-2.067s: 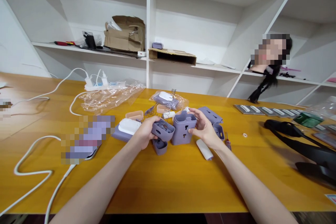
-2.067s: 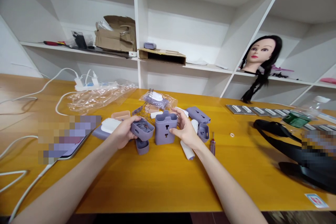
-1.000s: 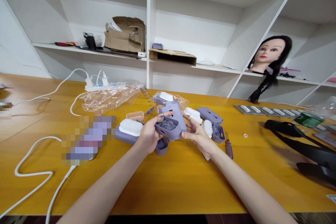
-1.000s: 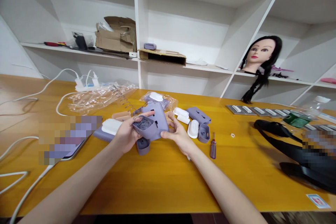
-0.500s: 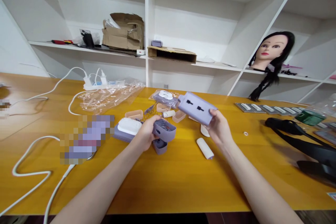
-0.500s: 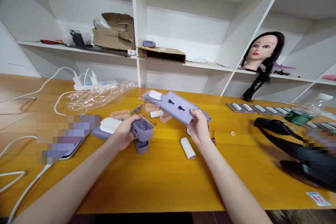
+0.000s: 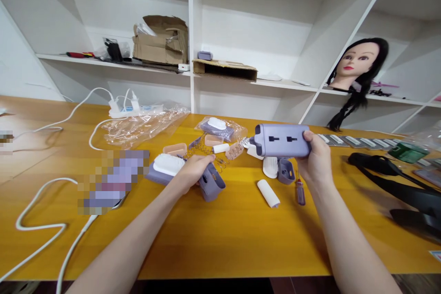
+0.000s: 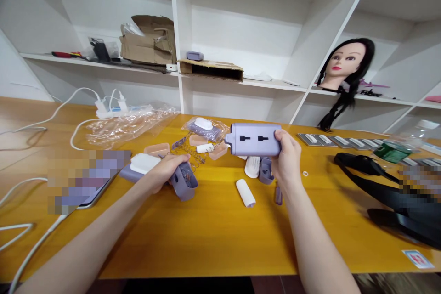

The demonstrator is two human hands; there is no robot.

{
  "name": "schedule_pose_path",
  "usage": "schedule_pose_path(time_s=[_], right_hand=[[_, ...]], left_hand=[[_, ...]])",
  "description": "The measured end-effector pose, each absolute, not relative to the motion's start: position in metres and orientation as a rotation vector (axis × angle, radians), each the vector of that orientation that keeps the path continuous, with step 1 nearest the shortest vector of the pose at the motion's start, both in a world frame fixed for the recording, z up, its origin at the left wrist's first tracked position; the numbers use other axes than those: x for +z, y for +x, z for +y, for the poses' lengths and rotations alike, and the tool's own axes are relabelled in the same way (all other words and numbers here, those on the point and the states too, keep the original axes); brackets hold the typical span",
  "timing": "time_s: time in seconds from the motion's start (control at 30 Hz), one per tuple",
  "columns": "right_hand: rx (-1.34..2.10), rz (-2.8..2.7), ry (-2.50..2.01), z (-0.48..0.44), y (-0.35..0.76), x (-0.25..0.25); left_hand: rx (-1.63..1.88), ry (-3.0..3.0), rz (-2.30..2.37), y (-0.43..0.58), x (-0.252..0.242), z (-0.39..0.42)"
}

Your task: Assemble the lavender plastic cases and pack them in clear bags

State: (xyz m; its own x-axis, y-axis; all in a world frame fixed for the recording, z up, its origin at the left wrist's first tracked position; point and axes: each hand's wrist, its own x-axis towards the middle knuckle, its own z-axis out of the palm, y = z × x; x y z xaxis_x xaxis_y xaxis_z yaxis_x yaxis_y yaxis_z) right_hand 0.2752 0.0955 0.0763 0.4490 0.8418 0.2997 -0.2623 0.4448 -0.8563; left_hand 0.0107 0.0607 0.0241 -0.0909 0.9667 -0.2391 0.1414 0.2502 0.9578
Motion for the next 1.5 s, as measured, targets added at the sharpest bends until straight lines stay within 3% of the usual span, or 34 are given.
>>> schedule_pose_path(time_s=[0.6, 1.0, 1.23, 1.5], right_hand=[[0.948, -1.067, -0.986, 0.085, 0.254, 0.069], [0.826, -1.406, -1.126, 0.066, 0.226, 0.056], [0.825, -1.302, -1.106, 0.073, 0.235, 0.053], [0.784, -1.225, -1.039, 0.078, 0.238, 0.050]], left_hand=[[0.949, 1.437, 1.440, 0.007, 0.021, 0.056], [0.914, 1.274, 1.242, 0.007, 0.029, 0.050], [0.830, 1.153, 0.988, -0.006, 0.041, 0.046], [0.977, 1.089, 0.942, 0.003, 0.040, 0.047]])
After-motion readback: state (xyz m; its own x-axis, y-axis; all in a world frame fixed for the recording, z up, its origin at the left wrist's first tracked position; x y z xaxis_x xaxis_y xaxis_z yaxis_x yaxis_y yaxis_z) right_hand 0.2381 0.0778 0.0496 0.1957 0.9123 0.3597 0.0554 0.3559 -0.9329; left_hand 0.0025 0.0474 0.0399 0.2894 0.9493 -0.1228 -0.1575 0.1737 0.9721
